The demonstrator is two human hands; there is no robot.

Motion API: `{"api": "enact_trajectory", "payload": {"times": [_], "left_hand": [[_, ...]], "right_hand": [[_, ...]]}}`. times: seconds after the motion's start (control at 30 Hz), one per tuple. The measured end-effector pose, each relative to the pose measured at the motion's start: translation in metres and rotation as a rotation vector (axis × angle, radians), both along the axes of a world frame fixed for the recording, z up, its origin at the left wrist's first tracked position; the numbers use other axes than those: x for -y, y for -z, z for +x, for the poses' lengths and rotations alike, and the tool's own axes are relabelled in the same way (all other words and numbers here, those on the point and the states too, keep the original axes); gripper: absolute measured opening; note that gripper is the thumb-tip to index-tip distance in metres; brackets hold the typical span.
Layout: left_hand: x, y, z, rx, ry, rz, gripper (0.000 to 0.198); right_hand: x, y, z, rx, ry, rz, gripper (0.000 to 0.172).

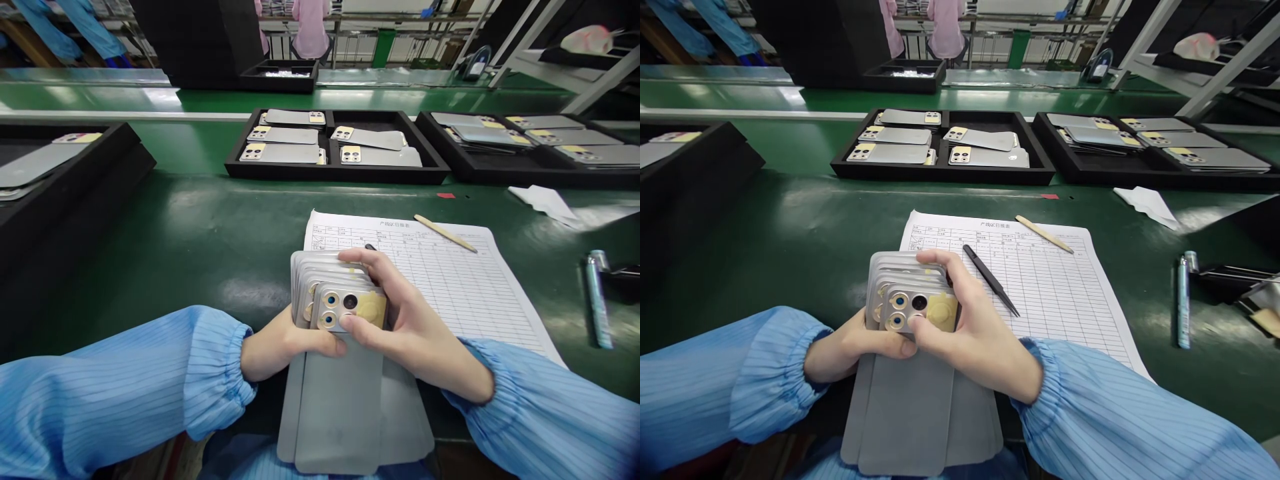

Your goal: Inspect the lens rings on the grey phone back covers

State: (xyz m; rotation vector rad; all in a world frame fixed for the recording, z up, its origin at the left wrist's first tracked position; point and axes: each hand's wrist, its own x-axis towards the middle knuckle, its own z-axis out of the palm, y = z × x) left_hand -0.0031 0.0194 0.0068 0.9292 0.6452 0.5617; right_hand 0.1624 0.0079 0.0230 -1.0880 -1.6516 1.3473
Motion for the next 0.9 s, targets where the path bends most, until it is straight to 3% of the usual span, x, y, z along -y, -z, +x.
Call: {"api": "enact_trajectory", "payload": {"times": [0.27,0.5,0.73,0.9], "left_hand": [[-0.0013,-0.0012,0.0002,0.018,0.049,0.058,0.058],[-0.0007,-0.0014,0.0004,0.037,0.023,0.001,0.061],[-0.0009,-0.0005,0.0004,0.031,0.038,0.050,0.058],[0.0015,-0.0038,0.0000,0.068,0.014,0.042,0.058]], "right_hand": [[-0.0017,0.0004,-0.0028,0.031,0.040,-0.018,0.031],[-0.0013,-0.0001,0.0013,0.033,-0.020,0.005,0.045],[-0.0024,-0.0006,-0.0012,0.069,0.032,0.030,0.037],[-0.0061,-0.0013,0.0002,-0.083,0.056,-0.100,0.030]]}}
